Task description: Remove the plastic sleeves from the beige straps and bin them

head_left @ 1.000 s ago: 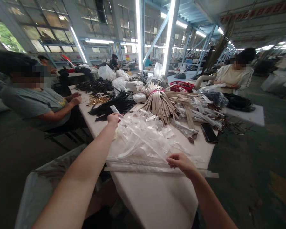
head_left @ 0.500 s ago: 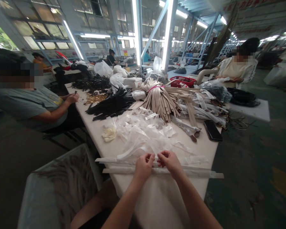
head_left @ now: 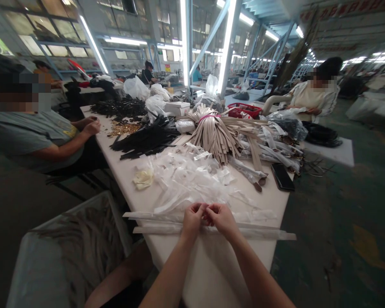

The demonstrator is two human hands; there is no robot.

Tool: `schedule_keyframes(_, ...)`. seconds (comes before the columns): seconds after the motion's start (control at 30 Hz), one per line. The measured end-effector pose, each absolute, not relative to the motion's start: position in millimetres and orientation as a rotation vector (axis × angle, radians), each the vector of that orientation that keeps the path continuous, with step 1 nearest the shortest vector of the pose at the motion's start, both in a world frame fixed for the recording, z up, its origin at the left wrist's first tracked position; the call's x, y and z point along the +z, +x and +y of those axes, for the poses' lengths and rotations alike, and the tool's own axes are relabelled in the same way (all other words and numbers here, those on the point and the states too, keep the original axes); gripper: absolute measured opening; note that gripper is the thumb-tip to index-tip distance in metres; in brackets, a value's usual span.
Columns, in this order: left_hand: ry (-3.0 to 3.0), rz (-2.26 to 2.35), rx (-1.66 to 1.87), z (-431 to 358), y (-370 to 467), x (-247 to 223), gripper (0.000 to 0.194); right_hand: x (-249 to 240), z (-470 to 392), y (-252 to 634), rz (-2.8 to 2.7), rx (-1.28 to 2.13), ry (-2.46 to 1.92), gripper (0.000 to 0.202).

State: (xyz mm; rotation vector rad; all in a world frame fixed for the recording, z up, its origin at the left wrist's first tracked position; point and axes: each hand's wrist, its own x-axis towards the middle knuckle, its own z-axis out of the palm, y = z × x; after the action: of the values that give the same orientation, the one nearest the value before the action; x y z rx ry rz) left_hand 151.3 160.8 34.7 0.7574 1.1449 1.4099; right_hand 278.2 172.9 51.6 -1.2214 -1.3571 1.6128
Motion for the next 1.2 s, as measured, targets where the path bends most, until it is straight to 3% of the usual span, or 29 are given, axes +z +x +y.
schedule_keyframes(0.13,0.793,1.177,1.484,161,149,29,0.035,64,220,296,-1.686,1.629,-1.261,0.038)
schedule_keyframes(0.27,0.797,1.237,1.474,162,151,29,0.037,86,313,313,-1.614,0.834,-1.624,0.034)
schedule_keyframes(0.37,0.766,1.235,1.461,161,151,28,0.040,95,374,311,-1.662,0.606,-1.847,0.031)
schedule_keyframes(0.7,0.640,1.126,1.538,164,150,19,0.043,94,418,310,-1.639,0.813,-1.865,0.021)
schedule_keyframes(0.8,0.638,1.087,1.563,164,151,19,0.040,101,415,321,-1.607,0.943,-1.784,0.027)
schedule_keyframes(1.03,0.644,1.067,1.569,159,151,20,0.036,136,383,346,-1.441,1.104,-1.564,0.030)
schedule_keyframes(1.2,0.605,1.042,1.571,157,150,22,0.043,158,315,359,-1.328,1.174,-1.317,0.028)
